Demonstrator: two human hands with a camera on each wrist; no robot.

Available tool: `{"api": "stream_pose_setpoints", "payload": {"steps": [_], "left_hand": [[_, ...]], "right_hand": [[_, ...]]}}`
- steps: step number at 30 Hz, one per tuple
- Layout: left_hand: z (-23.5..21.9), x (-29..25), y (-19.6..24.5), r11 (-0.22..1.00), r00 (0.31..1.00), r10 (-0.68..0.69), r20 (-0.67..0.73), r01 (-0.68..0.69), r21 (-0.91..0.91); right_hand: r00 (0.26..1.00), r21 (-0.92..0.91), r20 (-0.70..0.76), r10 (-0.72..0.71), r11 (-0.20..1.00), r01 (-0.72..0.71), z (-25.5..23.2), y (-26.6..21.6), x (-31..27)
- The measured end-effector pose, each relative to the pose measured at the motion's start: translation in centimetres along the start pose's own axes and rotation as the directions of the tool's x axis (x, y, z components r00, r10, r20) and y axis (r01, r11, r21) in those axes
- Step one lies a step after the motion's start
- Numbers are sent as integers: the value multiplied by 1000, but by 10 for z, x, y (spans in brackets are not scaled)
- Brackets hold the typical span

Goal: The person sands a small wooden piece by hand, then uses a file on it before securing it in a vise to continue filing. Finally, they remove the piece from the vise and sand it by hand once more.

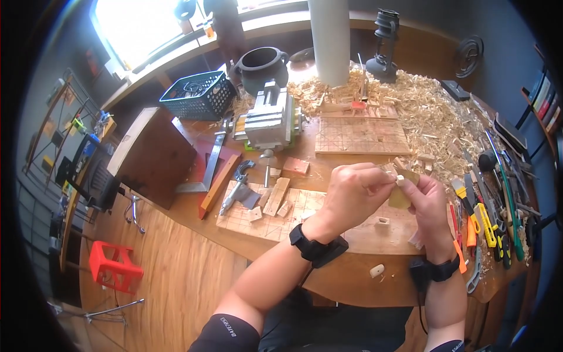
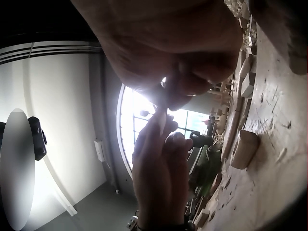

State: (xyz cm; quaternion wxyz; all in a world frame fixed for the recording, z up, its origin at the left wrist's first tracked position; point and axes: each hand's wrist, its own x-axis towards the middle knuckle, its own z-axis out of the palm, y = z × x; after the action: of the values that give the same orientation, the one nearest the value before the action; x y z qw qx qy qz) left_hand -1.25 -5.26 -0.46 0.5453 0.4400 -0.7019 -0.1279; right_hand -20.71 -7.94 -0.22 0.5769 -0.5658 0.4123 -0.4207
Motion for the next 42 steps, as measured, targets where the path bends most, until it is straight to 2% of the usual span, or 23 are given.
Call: {"api": "stream_pose_setpoints", "payload": {"steps": [3,10,12,14,16,20,21,24,26,28,29,34,36,38,40,42], "left_hand": [[-2,0,1,1000,1000,0,2,-1,23],[-1,0,1,999,1000,-6,-9,5,-32],[0,1,1,999,1000,-11,-11,10,-40],[0,1,0,999,1000,-6,3,6,-39],[0,1,2,999,1000,-16,2,16,-52],[1,1,1,997,1000,-20,-13,19,-78],[2,1,0,997,1000,-14,-20,12,-76],[1,1,0,997,999,-20,-31,17,-80],[2,1,-2,997,998,-2,-56,-2,-74],[2,2,-3,997,998,17,-58,-21,-69],[3,1,-3,998,997,20,-69,-24,-66],[4,1,-4,995,996,24,-81,-32,-99],[3,1,-3,994,998,20,-65,-27,-108],[4,1,-5,994,997,33,-71,-41,-100],[4,1,-6,994,996,48,-73,-55,-94],[4,2,-6,994,997,35,-67,-42,-105]], "right_hand": [[998,96,-55,-41,994,46,-2,1,3],[997,106,-64,-32,994,39,-8,-3,2],[998,30,-64,-30,999,32,-4,-7,-1],[999,75,-25,-49,996,51,-6,4,2],[985,91,-81,-153,983,161,-7,10,8],[982,-20,-19,-187,982,186,-8,12,6],[967,-49,-51,-248,968,246,-3,11,5],[961,-54,-91,-261,965,257,-7,14,8],[970,-73,-27,-241,968,238,-12,20,9],[967,-142,-39,-253,959,245,-12,18,8],[972,-88,-75,-221,973,214,-11,15,8],[983,-147,-16,-181,973,177,-19,20,9],[979,6,-55,-198,980,199,-23,20,13],[970,22,-78,-231,972,234,-18,22,14],[982,-143,-11,-190,972,186,-22,27,11],[985,-154,-65,-160,977,149,-17,18,10]]}}
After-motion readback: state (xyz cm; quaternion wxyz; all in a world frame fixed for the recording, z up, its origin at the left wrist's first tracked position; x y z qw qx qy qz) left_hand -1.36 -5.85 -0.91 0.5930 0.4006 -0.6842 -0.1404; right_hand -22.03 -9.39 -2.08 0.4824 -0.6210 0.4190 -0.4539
